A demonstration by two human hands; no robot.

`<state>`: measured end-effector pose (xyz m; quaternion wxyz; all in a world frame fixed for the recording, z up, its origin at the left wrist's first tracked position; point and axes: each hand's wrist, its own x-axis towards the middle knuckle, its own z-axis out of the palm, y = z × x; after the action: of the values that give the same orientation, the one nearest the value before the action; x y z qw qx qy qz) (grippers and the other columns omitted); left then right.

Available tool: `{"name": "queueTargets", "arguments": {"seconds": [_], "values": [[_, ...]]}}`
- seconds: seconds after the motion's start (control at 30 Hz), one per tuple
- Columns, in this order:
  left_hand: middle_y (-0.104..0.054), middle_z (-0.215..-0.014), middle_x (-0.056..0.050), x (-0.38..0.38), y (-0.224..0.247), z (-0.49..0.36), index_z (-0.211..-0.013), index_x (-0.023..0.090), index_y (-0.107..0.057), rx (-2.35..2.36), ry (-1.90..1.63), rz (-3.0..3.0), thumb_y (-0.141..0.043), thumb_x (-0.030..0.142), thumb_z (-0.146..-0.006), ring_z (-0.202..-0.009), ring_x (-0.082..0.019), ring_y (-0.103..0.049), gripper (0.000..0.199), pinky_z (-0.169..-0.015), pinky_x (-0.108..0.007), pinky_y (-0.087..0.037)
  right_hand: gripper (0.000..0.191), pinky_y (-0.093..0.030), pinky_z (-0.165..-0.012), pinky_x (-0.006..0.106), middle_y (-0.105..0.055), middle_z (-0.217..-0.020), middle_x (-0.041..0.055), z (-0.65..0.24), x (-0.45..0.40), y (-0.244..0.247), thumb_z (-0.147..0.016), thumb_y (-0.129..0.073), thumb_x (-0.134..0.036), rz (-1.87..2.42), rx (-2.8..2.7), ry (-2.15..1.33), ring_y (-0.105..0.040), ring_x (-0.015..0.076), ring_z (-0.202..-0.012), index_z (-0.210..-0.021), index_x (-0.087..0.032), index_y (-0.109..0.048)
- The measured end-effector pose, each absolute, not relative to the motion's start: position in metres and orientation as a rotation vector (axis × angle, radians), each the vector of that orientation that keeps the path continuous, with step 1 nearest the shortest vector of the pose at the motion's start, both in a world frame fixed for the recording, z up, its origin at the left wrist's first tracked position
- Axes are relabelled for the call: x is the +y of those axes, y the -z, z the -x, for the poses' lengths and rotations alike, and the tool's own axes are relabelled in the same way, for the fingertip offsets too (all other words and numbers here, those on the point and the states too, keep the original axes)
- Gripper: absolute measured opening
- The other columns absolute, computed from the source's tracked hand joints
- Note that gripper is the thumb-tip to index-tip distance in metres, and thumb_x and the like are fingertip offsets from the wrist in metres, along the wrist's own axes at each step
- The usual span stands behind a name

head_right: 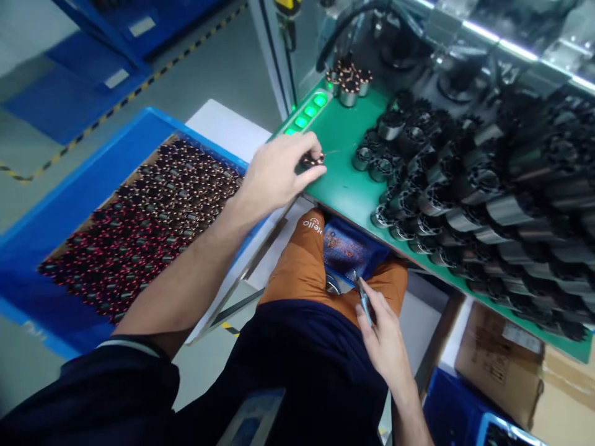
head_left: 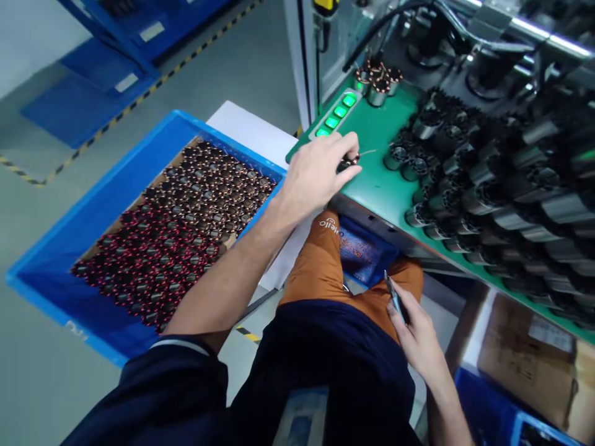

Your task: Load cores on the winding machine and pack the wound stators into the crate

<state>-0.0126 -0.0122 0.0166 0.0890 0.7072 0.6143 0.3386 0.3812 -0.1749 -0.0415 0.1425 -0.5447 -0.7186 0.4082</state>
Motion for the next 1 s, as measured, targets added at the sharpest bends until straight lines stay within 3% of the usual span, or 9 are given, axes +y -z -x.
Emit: {"name": "queueTargets", "arguments": {"seconds": [0.1,0.17,0.23,0.37,0.57,0.7,0.83,1.0], "values": [[-0.081,-0.117,-0.007,-0.037,-0.030,0.003,-0.110,0.028,-0.080,1.713,-1.106,-2.110,-0.087,0.038,-0.112,-0.105,-0.030,-0.077,0.012,-0.103,-0.049,-0.066,0.059,-0.073,-0.109,0.048,-0.088,-0.141,0.0131,-0.389,-0.187,0.039,-0.115,-0.067,-0.036,1.525,-2.047,-1.118,-0.087,0.0305,-0.123,-0.172,-0.026,-0.076],[-0.083,-0.120,-0.006,-0.067,-0.041,-0.019,-0.107,0.028,-0.081,1.586,-1.186,-2.098,-0.088,0.038,-0.112,-0.105,-0.027,-0.079,0.013,-0.098,-0.044,-0.068,0.062,-0.071,-0.089,0.040,-0.083,-0.114,0.0073,-0.385,-0.193,0.027,-0.109,-0.067,-0.026,1.496,-2.012,-1.089,-0.081,0.0248,-0.097,-0.171,-0.026,-0.077],[-0.085,-0.120,-0.005,-0.098,-0.047,-0.046,-0.105,0.027,-0.081,1.452,-1.254,-2.112,-0.090,0.030,-0.109,-0.104,-0.024,-0.082,0.010,-0.091,-0.039,-0.071,0.063,-0.066,-0.079,0.036,-0.075,-0.102,0.0039,-0.375,-0.196,0.008,-0.108,-0.067,-0.021,1.469,-1.945,-1.071,-0.074,0.0222,-0.088,-0.170,-0.028,-0.079],[-0.087,-0.118,-0.004,-0.138,-0.043,-0.089,-0.104,0.027,-0.081,1.356,-1.390,-2.087,-0.097,0.029,-0.105,-0.099,-0.020,-0.084,0.017,-0.081,-0.033,-0.072,0.063,-0.067,-0.087,0.039,-0.074,-0.106,0.0044,-0.353,-0.191,-0.021,-0.113,-0.066,-0.020,1.382,-1.831,-1.083,-0.073,0.0233,-0.096,-0.173,-0.033,-0.076],[-0.088,-0.115,-0.003,-0.145,-0.037,-0.100,-0.104,0.031,-0.081,1.400,-1.324,-2.093,-0.105,0.037,-0.102,-0.091,-0.021,-0.082,0.024,-0.069,-0.035,-0.069,0.075,-0.067,-0.105,0.045,-0.079,-0.121,0.0047,-0.349,-0.186,-0.023,-0.109,-0.065,-0.014,1.330,-1.783,-1.148,-0.073,0.0251,-0.114,-0.179,-0.038,-0.070],[-0.087,-0.115,-0.001,-0.150,-0.040,-0.098,-0.102,0.031,-0.081,1.417,-1.294,-2.087,-0.102,0.040,-0.106,-0.090,-0.019,-0.081,0.024,-0.070,-0.036,-0.067,0.079,-0.066,-0.109,0.047,-0.080,-0.129,0.0047,-0.352,-0.186,-0.021,-0.107,-0.066,-0.011,1.309,-1.775,-1.177,-0.073,0.0252,-0.117,-0.181,-0.041,-0.069],[-0.087,-0.119,-0.001,-0.155,-0.039,-0.096,-0.104,0.034,-0.082,1.427,-1.232,-2.072,-0.102,0.043,-0.106,-0.092,-0.021,-0.082,0.022,-0.075,-0.041,-0.068,0.083,-0.066,-0.098,0.041,-0.076,-0.116,0.0027,-0.350,-0.185,-0.023,-0.102,-0.067,-0.007,1.296,-1.802,-1.149,-0.070,0.0226,-0.105,-0.178,-0.041,-0.072],[-0.087,-0.118,0.000,-0.159,-0.037,-0.093,-0.105,0.035,-0.082,1.415,-1.247,-2.074,-0.102,0.045,-0.106,-0.094,-0.022,-0.083,0.023,-0.077,-0.042,-0.069,0.071,-0.061,-0.077,0.035,-0.071,-0.096,0.0015,-0.343,-0.184,-0.026,-0.104,-0.065,-0.011,1.310,-1.842,-1.059,-0.067,0.0206,-0.086,-0.169,-0.032,-0.080]]}}
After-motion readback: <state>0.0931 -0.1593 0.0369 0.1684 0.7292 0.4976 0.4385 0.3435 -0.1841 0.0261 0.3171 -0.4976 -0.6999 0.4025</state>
